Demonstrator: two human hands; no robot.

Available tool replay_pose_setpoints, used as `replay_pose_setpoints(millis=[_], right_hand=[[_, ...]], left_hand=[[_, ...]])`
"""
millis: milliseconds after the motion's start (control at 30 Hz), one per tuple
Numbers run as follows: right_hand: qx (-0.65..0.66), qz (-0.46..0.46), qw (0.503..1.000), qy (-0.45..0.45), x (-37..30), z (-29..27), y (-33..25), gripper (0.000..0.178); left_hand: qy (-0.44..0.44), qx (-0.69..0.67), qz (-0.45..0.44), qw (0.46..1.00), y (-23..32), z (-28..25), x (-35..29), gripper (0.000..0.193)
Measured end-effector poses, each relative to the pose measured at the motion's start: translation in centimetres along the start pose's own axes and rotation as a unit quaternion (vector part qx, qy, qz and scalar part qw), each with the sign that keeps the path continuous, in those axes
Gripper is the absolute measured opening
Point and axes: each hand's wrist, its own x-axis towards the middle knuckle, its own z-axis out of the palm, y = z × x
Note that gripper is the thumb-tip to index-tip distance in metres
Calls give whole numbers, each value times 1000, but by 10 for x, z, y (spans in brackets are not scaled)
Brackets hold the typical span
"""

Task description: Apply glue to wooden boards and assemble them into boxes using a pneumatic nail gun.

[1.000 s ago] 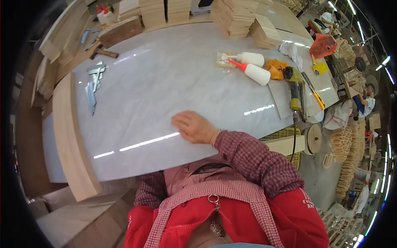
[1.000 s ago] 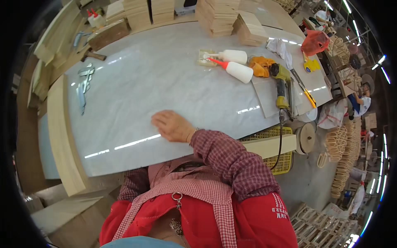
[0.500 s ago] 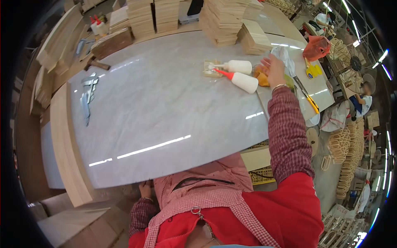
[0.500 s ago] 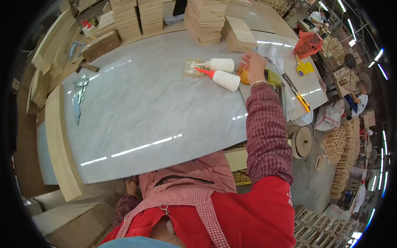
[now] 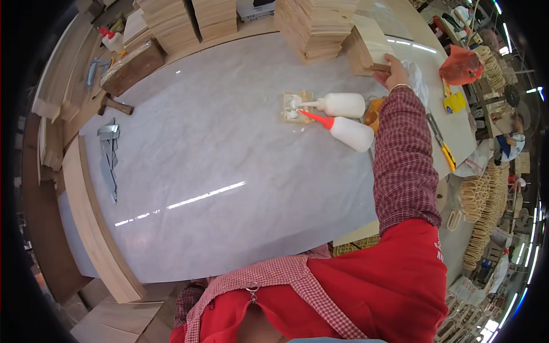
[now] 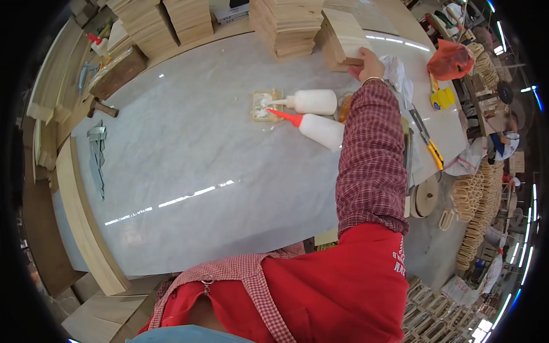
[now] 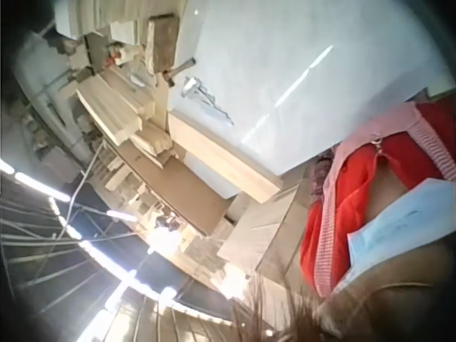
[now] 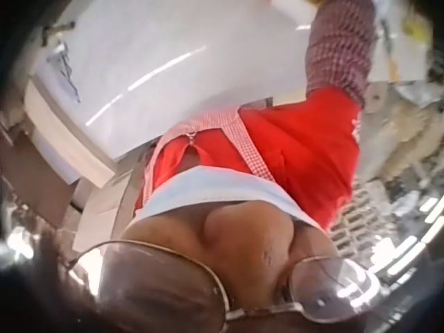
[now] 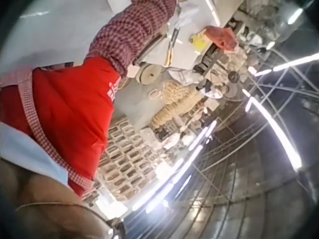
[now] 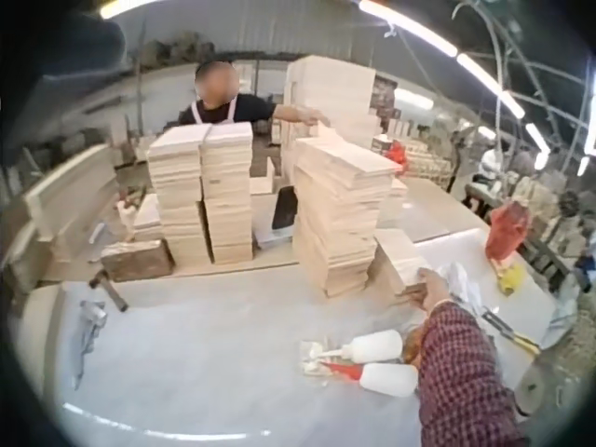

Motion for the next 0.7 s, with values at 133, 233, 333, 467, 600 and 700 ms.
replay_pose_setpoints(millis=[133,233,333,467,600,700], right_hand=[[86,-32,996,-12,-6,0,-2,38],[90,2,996,-12,-5,-2,3,36],[100,34,994,-3,-5,0,2,34],[113,30,993,29,-10,3,-1,33],[126,12,992,4,-20,-3,1,34],[141,-4,990,-1,-27,-1,-3,36]], left_hand=[[9,18,8,1000,122,176,29,33],[23,23,18,999,146,213,17,32],[30,35,33,998,138,202,8,30],[36,56,33,997,136,199,-10,29],[34,80,27,996,145,198,-11,27],[29,96,17,995,154,207,-9,26]])
